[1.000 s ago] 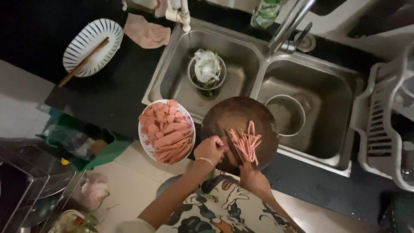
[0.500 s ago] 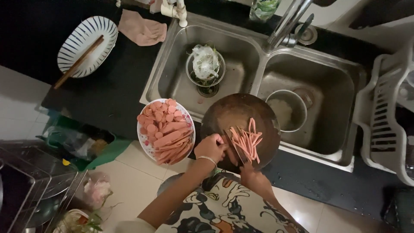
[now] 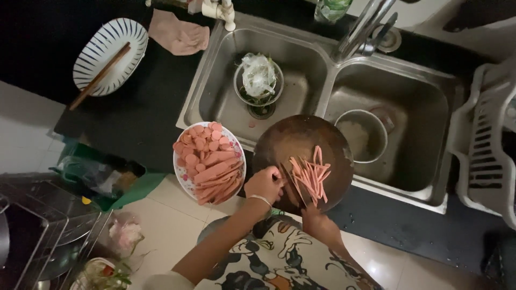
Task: Slicing sausages into small pieces on a wooden cutting board
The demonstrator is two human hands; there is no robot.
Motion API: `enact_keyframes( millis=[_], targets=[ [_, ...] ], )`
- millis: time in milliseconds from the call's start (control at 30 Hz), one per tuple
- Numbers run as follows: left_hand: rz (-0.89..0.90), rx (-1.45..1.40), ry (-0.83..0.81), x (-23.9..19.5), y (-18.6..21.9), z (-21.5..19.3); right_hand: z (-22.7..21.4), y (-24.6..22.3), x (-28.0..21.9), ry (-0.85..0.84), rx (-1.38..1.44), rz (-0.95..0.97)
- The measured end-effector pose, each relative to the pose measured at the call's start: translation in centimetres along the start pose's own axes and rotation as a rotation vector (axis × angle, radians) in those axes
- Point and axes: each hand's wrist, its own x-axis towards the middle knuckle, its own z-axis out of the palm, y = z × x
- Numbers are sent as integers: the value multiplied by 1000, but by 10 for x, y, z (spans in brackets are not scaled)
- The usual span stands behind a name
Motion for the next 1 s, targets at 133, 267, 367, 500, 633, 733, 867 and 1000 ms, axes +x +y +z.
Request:
enact_keyframes(
  millis=[133, 267, 367, 500, 633, 733, 867, 1000],
  targets=[
    [115, 175, 114, 0, -1, 3, -26, -47, -45, 381, -164, -51],
    [100, 158, 63, -4, -1, -1, -5, -33, -1, 984, -499, -253],
    [79, 71, 13, -1, -8, -2, -10, -9, 21, 968, -1274, -616],
    [81, 55, 7, -3, -5, -7, -21, -17, -1, 1047, -1136, -669],
    [62, 44, 46, 3, -8, 2, -34, -41, -38, 465, 37, -37],
    [85, 75, 62, 1, -10, 3, -16, -15, -11, 650, -183, -255],
    [79, -15, 44, -11, -3, -5, -18, -28, -30, 615, -43, -203],
    [69, -36, 27, -9, -3, -6, -17, -32, -30, 480, -28, -104]
  ],
)
